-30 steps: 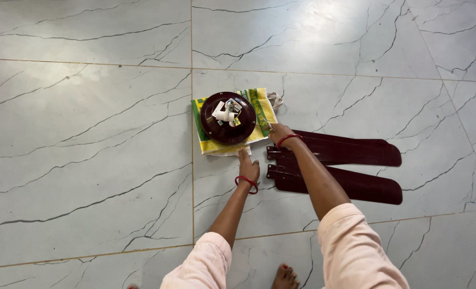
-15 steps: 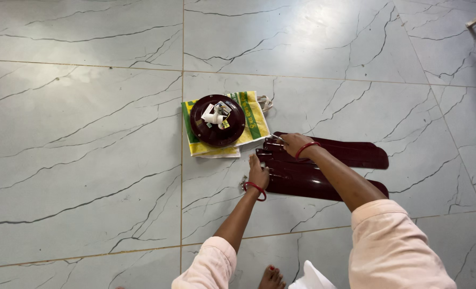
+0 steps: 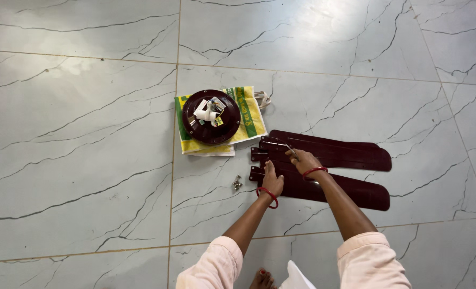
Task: The person attaches maroon fan blades to a ceiling fan motor housing using a screwdriver. They secure each blade one by one, tightening the screws to fasten them to the central hub.
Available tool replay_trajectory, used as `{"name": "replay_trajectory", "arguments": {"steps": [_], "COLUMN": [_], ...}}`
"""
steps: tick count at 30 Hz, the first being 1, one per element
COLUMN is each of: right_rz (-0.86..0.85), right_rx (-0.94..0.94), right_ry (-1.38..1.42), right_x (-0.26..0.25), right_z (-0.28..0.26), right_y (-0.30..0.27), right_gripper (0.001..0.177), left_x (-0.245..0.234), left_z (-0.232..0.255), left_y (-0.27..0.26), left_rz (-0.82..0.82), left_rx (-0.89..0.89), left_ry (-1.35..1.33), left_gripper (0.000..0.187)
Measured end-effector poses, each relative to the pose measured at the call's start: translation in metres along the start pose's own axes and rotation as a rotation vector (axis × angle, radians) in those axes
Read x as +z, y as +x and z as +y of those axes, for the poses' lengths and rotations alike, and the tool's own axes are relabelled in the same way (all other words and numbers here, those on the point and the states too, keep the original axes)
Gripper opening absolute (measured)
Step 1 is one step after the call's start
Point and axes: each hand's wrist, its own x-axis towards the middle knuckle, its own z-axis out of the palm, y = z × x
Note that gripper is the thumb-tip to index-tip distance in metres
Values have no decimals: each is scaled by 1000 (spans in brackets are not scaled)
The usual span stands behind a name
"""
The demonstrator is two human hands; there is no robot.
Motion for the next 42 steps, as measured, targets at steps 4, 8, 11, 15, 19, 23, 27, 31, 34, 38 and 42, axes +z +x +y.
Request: {"name": "replay_trajectory", "arguments": {"steps": [4,8,11,15,19,23,27,31,34,38,42], "right_rz": [20,53,92,123,145,141,187,186,169,173,196], "right_rx": [4,-12,-41,5,11,34,-53,-42,-20,-18,-80], "right_ry": [55,118,121,72,-27,-52,-73,-87,-98,-115,-181], "right_x": [-2,-3,-7,-11,-15,-9,-2,-1,-1,5,15], "right_z": [23,37,45,48,51,54,59,62,64,67,71], "right_y": [6,14,21,30,43,54,62,70,79,94,113], "right_gripper": [36,35,35,32,33,35,35,37,38,42,51], "left_x": [10,18,25,29,35,40,47,57,64,67,62], "left_z": [11,19,27,36,43,41,39,40,38,34,35], "left_y": [-2,-1,0,-2,3,12,22,32,37,41,43], "left_rz": [-34,-49,-65,-69,-44,1,22,45,77,94,91], "left_rx": [-49,-62,-115,-217,-244,-208,-208,-250,-252,-225,-225], "left_ry": [-16,-40,-89,-176,-235,-235,-238,-274,-315,-345,-355], "left_gripper": [82,82,81,81,81,81,82,84,85,85,84]}}
